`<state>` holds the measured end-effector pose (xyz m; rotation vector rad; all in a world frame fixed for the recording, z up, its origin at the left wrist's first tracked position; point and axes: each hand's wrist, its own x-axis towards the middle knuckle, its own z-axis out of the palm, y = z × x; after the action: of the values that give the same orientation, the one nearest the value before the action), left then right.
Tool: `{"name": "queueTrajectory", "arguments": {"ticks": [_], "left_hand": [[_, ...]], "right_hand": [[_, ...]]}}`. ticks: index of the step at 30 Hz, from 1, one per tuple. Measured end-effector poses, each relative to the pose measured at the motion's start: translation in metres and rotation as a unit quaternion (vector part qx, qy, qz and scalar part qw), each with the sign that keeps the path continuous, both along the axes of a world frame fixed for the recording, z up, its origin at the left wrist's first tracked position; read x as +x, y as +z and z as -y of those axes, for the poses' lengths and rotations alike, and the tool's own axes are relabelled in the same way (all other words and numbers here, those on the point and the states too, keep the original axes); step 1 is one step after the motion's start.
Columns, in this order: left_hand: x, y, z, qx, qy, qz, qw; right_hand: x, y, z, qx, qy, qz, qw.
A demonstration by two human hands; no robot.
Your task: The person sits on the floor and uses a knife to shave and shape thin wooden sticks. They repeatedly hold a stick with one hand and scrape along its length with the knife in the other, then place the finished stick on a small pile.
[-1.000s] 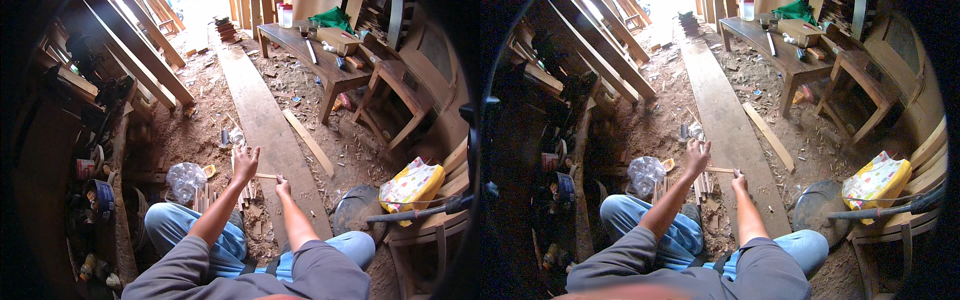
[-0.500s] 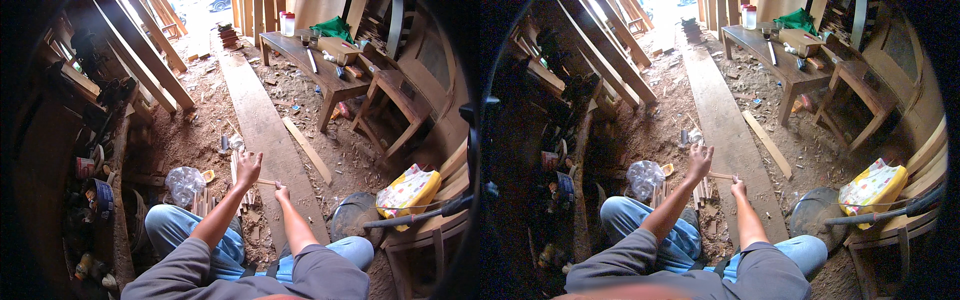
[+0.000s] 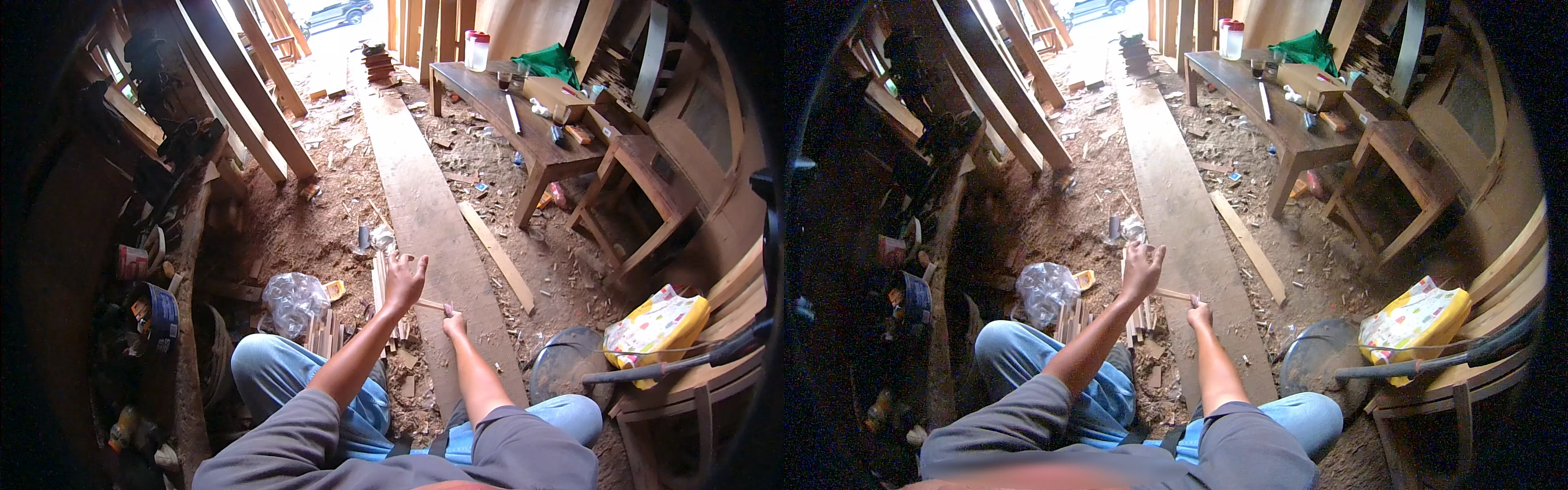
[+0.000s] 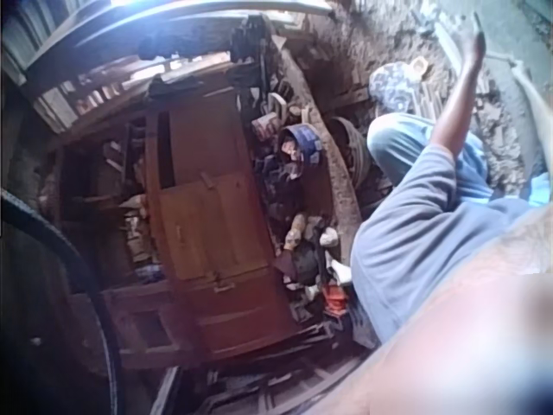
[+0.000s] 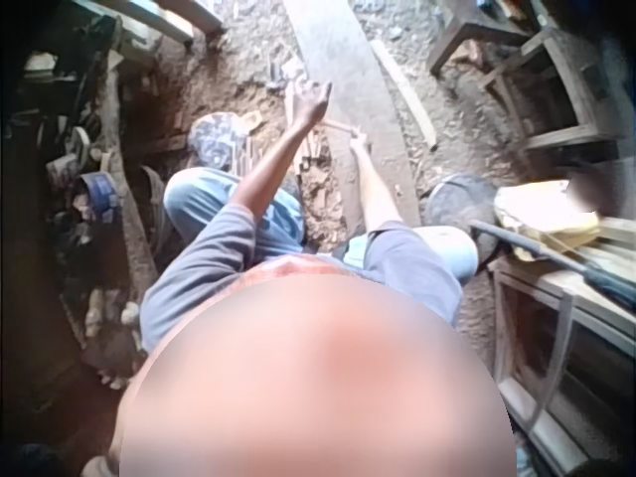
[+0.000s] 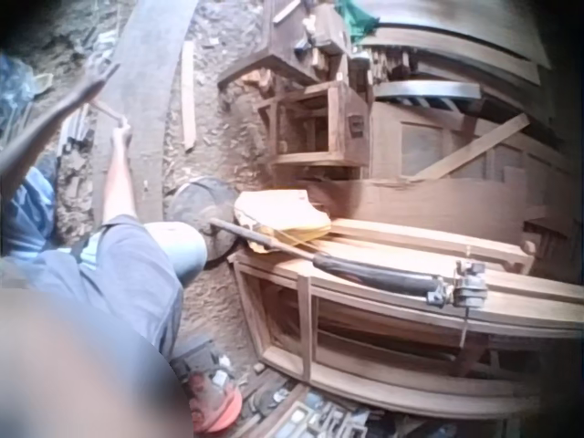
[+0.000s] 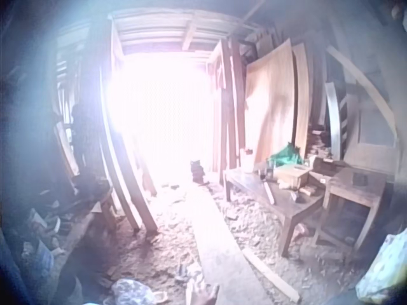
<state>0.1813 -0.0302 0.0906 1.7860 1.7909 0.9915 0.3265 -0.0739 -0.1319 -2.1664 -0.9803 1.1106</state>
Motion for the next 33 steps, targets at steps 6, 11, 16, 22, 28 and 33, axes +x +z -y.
{"name": "queueTrajectory", "arguments": {"ticks": [6, 11, 16, 22, 28, 33], "left_hand": [[0.01, 0.003, 0.005, -0.018, -0.006, 0.02, 1.0], [0.011, 0.005, 0.008, -0.013, -0.009, 0.005, 1.0], [0.011, 0.005, 0.01, -0.022, -0.013, 0.008, 1.0], [0.008, -0.002, 0.004, 0.006, -0.003, -0.009, 1.0], [0.006, -0.004, 0.003, 0.004, -0.002, -0.008, 1.0], [0.008, -0.001, 0.002, 0.002, 0.013, -0.005, 1.0]], "right_hand": [[0.0, -0.009, -0.006, -0.037, 0.018, -0.023, 0.999], [0.0, -0.005, -0.003, -0.009, 0.021, -0.031, 0.999], [0.0, 0.0, -0.005, -0.041, 0.011, -0.032, 0.999], [0.005, 0.002, -0.012, -0.074, 0.013, -0.017, 0.997], [0.005, 0.015, -0.009, -0.052, 0.039, -0.006, 0.998], [-0.002, 0.027, -0.008, -0.032, 0.01, -0.044, 0.998]]}}
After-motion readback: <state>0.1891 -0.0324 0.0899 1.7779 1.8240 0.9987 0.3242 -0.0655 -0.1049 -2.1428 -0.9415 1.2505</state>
